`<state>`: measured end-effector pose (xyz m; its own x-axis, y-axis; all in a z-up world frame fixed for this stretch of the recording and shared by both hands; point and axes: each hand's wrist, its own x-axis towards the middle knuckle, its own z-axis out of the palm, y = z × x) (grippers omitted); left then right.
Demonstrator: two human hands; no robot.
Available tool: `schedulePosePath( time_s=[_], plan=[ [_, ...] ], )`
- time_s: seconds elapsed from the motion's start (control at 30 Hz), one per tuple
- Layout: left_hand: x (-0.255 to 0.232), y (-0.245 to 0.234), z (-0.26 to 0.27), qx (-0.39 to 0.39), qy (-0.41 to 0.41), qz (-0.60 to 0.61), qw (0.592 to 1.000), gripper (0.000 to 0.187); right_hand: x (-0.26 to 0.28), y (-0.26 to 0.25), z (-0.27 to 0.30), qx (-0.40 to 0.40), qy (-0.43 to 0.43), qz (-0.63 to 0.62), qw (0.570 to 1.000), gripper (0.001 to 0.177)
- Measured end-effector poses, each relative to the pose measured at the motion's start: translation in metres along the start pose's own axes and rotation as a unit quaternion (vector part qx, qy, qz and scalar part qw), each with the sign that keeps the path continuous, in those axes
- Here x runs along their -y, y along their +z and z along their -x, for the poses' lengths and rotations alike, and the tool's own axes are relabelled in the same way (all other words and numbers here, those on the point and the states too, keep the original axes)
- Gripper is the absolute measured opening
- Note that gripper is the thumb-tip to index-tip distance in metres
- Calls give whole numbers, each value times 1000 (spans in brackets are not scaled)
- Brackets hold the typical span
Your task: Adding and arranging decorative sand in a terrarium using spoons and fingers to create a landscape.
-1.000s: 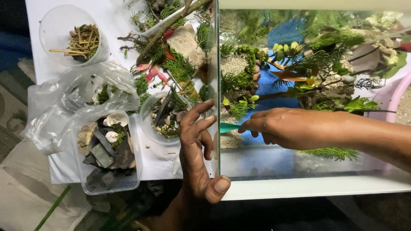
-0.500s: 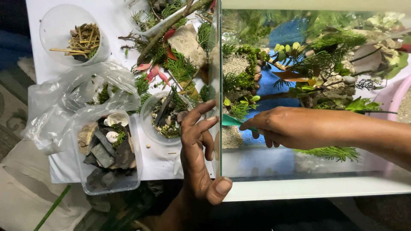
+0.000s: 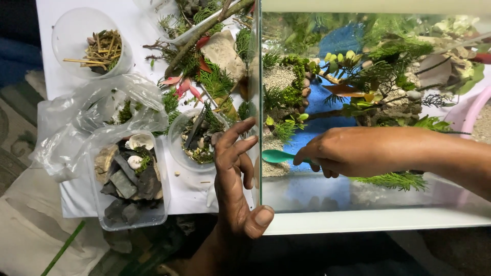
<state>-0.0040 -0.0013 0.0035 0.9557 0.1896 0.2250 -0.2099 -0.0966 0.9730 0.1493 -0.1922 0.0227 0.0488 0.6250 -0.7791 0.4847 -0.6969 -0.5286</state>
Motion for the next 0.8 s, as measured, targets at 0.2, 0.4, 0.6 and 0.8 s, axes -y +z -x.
schedulePosePath(
  time_s=[0.2, 0.4, 0.6, 0.8],
  plan=[
    [1, 2, 0, -5, 9, -8, 1000, 76, -9, 23, -4, -23, -42, 130, 990, 58],
    [2, 6, -1, -16, 9, 7, 1000, 75, -1, 20, 23, -56, -140, 356, 922, 19],
    [16, 8, 4, -22, 21, 34, 999, 81, -8, 1, 83, -14, -100, 245, 964, 47],
    [26, 16, 6, -53, 41, 92, 994, 82, -44, 55, 165, -422, -16, -183, 887, 45]
  ],
)
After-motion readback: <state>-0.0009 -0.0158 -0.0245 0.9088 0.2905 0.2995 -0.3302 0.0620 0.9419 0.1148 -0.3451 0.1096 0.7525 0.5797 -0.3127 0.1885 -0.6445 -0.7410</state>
